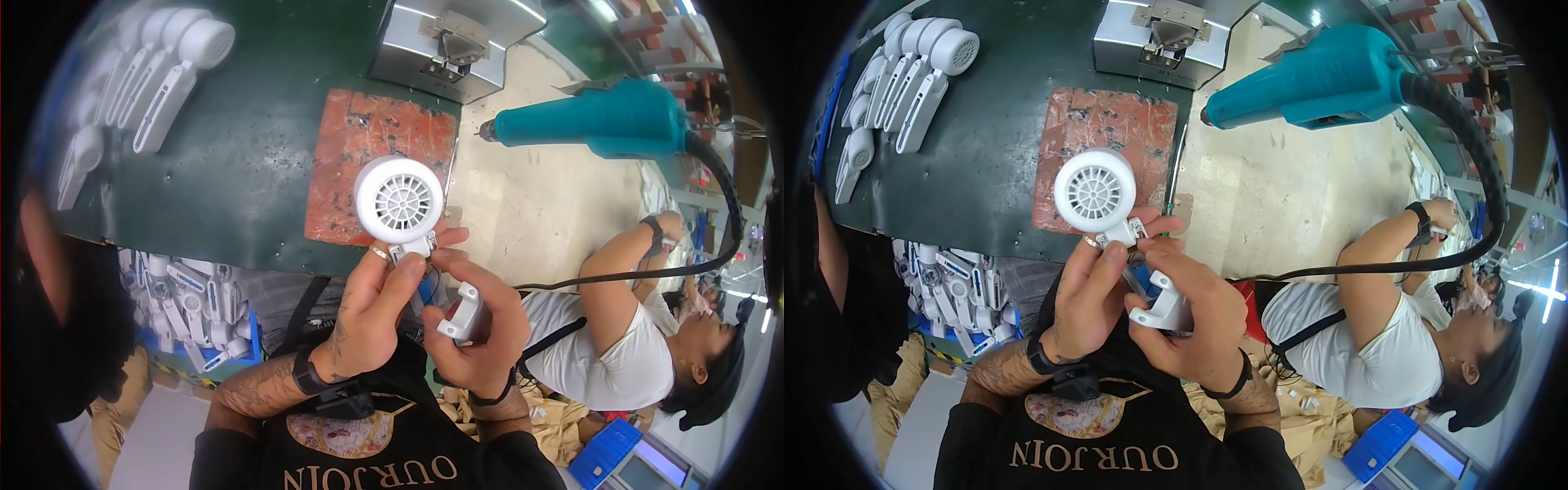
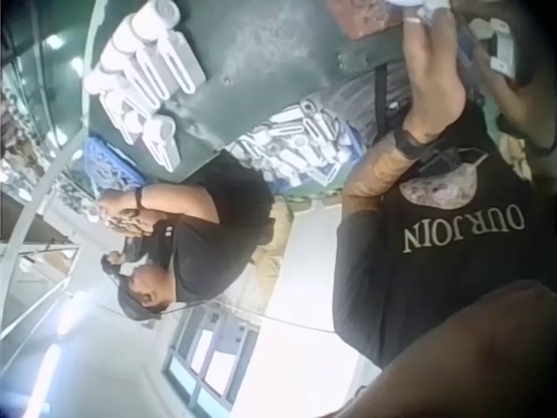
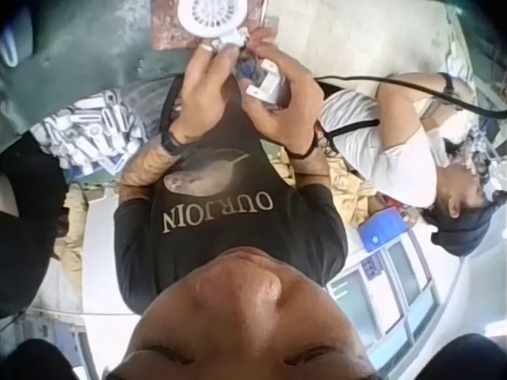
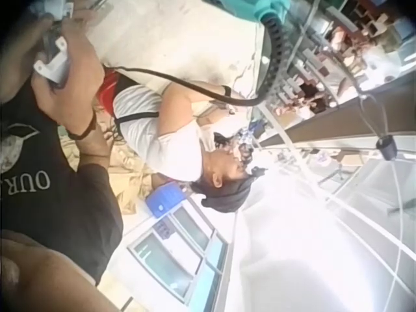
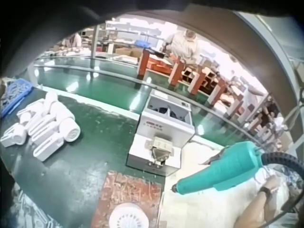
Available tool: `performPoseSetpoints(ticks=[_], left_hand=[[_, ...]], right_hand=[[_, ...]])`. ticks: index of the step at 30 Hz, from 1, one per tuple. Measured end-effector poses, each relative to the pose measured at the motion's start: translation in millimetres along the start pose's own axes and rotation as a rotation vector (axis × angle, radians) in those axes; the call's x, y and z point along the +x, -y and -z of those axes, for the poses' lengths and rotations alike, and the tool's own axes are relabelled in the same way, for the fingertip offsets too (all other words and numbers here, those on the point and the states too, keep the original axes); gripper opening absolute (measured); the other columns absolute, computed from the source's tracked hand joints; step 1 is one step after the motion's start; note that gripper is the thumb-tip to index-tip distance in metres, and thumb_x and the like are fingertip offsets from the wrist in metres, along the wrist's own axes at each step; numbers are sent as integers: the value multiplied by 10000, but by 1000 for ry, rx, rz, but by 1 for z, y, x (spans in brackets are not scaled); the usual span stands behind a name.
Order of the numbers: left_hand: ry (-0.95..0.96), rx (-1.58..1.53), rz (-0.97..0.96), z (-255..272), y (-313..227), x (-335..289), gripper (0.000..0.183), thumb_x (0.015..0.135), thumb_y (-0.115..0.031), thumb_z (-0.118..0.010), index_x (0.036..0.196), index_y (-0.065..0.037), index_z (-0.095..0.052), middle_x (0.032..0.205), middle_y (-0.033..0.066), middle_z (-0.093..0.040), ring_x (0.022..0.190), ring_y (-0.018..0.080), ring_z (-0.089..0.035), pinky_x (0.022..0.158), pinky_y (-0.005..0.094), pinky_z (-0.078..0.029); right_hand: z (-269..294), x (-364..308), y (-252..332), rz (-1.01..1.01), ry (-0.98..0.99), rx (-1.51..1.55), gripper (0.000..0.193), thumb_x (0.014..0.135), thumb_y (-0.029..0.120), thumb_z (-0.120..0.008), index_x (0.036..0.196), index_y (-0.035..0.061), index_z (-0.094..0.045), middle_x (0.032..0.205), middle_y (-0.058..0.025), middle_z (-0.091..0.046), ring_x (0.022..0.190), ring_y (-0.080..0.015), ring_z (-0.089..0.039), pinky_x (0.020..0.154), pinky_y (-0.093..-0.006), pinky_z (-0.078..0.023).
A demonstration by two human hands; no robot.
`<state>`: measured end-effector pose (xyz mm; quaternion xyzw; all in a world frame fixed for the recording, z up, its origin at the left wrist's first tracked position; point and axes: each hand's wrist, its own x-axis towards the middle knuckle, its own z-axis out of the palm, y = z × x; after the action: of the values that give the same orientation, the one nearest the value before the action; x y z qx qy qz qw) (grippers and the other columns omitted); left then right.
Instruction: The person picks up a handheld fan component, aligns it with a second piece, and uses a power screwdriver to fasten a screw into the assembly. They then set the fan aside and pick up another unit to repeat the process.
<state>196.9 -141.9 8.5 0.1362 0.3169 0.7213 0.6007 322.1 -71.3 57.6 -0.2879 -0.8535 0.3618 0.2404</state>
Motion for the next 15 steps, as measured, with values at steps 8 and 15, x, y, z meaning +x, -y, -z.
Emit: performPoseSetpoints(ticks=[8, 15], left_hand=[[1, 38, -54, -3, 1, -2, 478, 1073, -200, -347, 1481, 48, -324, 1448, 268, -476, 1283, 314, -528, 1113, 442, -402], [-12, 72, -83, -4, 1, -3, 482, 1073, -214, -355, 1473, 53, -330, 1443, 271, -479, 1280, 313, -528, 1108, 444, -398]], right_hand=[[-4, -4, 2, -20, -71, 88, 529, 741, 62, -803, 1209, -48, -584, 1174, -244, -690, 1035, -347, -719, 841, -363, -578], [-3, 1, 7, 49, 3, 27, 430, 841, 49, -712, 1211, -72, -528, 1196, -276, -668, 1171, -332, -659, 919, -346, -530]])
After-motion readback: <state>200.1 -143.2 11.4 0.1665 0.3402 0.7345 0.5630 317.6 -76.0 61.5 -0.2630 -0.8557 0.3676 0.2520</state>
